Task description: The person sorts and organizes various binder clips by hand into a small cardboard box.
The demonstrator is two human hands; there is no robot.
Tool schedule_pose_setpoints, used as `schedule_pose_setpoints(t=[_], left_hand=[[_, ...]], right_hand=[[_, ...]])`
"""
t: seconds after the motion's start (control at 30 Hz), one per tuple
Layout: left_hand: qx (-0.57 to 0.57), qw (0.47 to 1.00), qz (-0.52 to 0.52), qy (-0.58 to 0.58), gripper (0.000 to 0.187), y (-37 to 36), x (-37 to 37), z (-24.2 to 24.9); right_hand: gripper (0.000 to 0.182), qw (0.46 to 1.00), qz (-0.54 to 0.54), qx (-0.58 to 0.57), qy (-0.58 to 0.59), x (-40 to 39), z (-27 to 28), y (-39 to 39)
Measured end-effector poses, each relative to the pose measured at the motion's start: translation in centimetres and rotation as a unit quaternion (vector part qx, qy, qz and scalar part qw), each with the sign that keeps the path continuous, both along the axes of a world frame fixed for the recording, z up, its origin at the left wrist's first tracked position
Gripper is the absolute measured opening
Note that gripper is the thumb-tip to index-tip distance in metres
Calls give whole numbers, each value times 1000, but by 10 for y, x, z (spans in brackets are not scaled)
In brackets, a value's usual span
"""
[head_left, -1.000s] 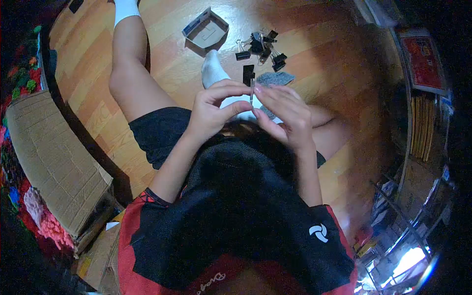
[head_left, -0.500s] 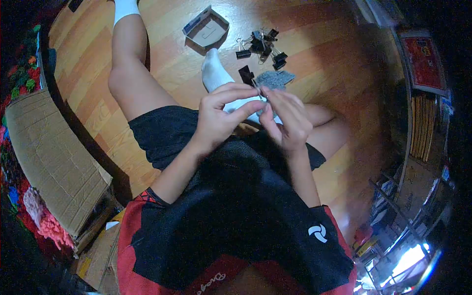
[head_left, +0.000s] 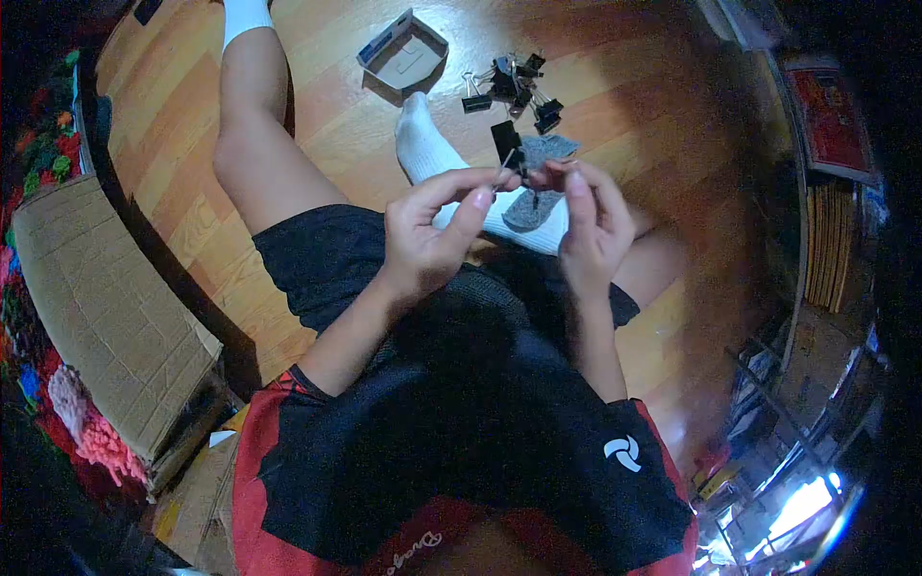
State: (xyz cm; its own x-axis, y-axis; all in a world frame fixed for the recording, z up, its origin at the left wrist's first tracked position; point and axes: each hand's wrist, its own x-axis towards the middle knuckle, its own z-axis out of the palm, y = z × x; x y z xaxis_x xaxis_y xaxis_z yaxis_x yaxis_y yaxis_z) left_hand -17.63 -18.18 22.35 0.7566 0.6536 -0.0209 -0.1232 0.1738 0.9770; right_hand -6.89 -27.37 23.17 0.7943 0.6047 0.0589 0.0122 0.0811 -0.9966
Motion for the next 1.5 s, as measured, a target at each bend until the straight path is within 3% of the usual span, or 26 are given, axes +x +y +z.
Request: schedule_pose_setpoints(t=[0.03, 0.1, 0.23, 0.33, 0.4, 0.43, 0.5, 0.63, 0.67, 0.7, 0.8, 0.9, 0.97, 1.03, 1.17, 1.23, 1.3, 1.4, 1.5], left_hand=[[0, 1000, 0, 0, 19, 1, 0, 0], [-34, 999, -23, -11, 21, 2, 0, 1], [-66, 997, -25, -8, 23, 2, 1, -3], [-83, 997, -4, 3, 23, 8, 6, -11], [-88, 992, 88, 6, 23, 9, 13, -13], [-88, 992, 87, 6, 23, 10, 13, -14], [-150, 988, 9, -13, 24, 12, 12, -14], [-111, 992, -57, -28, 23, 8, 11, -22], [-143, 987, -62, -31, 19, 6, 14, -23], [-143, 987, -63, -31, 19, 6, 16, -23], [-173, 984, -26, -33, 18, 11, 19, -22], [-159, 987, 3, -1, 22, 18, 19, -30], [-143, 989, -5, 38, 20, 23, 16, -32], [-151, 988, -12, 38, 18, 25, 14, -30], [-135, 988, -18, 71, 19, 23, 13, -27], [-138, 988, -14, 67, 22, 18, 12, -25], [64, 995, -26, 70, 25, 12, 9, -30], [132, 987, -12, 96, 23, 14, 6, -38], [227, 969, -1, 96, 21, 13, 7, -30]], right_hand=[[17, 1000, 0, 0, 0, 3, -1, -1], [21, 992, 10, 29, 126, 12, -5, -1], [22, 979, 14, 14, 203, 14, -6, 1], [23, 960, 37, 66, 270, 11, -8, 0], [24, 954, 42, 77, 287, 13, -9, -1], [25, 947, 48, 89, 304, 13, -11, -2], [24, 936, 66, 109, 328, 11, -15, -4], [19, 893, 86, 88, 432, -1, -21, -2], [19, 892, -39, 25, 450, -11, -9, 10], [19, 892, -39, 25, 450, -10, -8, 10], [27, 912, 110, 72, 388, -1, -14, 4], [30, 906, 186, 35, 379, 1, -16, 0], [33, 903, 185, 34, 386, 0, -20, -1], [33, 945, 215, -20, 245, 0, -23, -1], [35, 936, 204, -16, 287, 3, -28, -1], [35, 963, 145, -89, 208, 7, -35, -3], [35, 961, 143, -93, 217, 6, -31, -2], [29, 974, 133, -39, 179, 2, -30, 2], [37, 967, 74, 2, 244, 6, -35, 6]])
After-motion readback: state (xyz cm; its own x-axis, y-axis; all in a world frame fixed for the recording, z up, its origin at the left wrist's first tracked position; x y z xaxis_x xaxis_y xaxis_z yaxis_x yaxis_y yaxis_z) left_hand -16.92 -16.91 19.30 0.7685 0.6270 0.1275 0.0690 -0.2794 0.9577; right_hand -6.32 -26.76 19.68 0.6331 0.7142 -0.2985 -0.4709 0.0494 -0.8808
